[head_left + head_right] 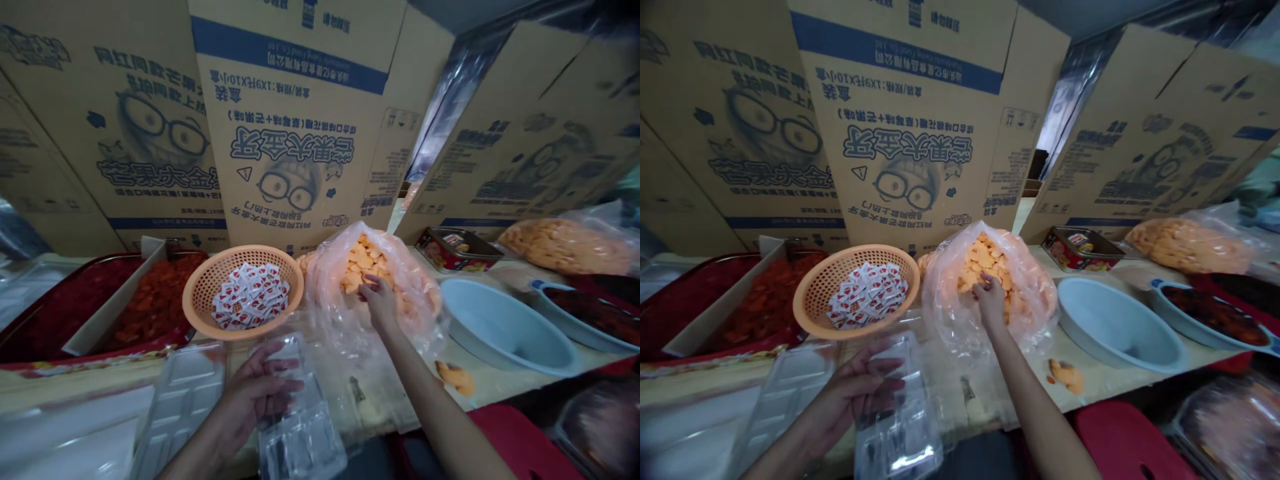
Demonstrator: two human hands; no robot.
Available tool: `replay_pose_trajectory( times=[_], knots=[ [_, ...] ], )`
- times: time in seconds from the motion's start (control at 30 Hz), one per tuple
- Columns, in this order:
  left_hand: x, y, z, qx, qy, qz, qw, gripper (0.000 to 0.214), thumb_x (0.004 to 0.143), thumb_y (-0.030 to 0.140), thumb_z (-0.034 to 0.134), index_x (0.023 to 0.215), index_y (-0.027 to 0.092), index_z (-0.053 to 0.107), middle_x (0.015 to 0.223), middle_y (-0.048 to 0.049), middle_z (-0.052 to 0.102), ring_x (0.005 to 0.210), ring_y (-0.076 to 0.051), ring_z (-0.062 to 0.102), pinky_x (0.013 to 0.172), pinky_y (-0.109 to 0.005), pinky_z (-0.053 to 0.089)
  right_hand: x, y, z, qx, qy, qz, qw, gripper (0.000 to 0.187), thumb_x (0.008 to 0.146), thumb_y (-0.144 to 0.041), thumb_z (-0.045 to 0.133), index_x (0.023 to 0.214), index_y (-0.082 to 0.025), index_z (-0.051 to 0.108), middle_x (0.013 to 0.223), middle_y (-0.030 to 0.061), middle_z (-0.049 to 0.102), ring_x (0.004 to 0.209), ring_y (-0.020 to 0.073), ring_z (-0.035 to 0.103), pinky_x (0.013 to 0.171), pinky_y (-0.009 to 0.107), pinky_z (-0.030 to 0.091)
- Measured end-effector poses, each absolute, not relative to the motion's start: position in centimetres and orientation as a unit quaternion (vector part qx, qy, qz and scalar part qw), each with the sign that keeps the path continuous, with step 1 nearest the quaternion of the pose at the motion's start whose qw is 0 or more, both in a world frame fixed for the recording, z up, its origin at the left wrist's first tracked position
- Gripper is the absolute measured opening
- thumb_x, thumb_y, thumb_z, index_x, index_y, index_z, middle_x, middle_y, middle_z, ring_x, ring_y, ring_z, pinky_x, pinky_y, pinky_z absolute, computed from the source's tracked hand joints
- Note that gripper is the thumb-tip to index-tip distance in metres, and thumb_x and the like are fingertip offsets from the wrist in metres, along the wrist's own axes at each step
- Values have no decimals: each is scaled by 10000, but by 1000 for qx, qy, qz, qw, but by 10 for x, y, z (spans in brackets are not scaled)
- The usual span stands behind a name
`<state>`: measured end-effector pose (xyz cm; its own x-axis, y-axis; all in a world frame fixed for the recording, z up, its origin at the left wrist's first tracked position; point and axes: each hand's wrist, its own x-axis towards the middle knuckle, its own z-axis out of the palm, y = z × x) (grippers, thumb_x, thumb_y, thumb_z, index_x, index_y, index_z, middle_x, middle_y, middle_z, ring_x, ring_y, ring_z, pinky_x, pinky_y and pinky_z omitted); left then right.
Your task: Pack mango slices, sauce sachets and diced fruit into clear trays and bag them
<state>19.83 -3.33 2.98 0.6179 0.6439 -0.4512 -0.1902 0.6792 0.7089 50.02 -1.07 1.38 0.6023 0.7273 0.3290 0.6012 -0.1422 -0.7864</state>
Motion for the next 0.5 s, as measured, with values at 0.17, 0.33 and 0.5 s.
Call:
replay_pose_trajectory(
  times=[0.17, 0.33, 0.5],
  knots=[
    [205, -30, 32, 322, 325, 250, 853, 593, 638, 87, 661, 1168, 231, 439, 1143, -107, 593, 878, -268, 649, 750, -407, 508, 412, -42, 49, -539, -368, 442, 615, 385, 632, -322, 664, 967, -174, 546, 663, -9, 611, 550, 134, 581, 485, 230, 424],
    [204, -30, 30, 314, 315, 253, 859, 609, 671, 69, 616, 1213, 230, 391, 1124, -108, 606, 886, -250, 649, 737, -370, 516, 365, -39, 39, -611, -494, 333, 522, 133, 683, -185, 550, 813, -210, 562, 691, -16, 605, 613, 135, 562, 543, 247, 421],
    [200, -29, 26, 292, 320, 253, 865, 669, 678, 56, 597, 1272, 236, 348, 1164, -124, 597, 947, -273, 631, 763, -385, 517, 369, -39, 36, -631, -642, 150, 409, 111, 732, -168, 535, 781, -218, 620, 754, 22, 607, 708, 166, 557, 620, 277, 432]
  ],
)
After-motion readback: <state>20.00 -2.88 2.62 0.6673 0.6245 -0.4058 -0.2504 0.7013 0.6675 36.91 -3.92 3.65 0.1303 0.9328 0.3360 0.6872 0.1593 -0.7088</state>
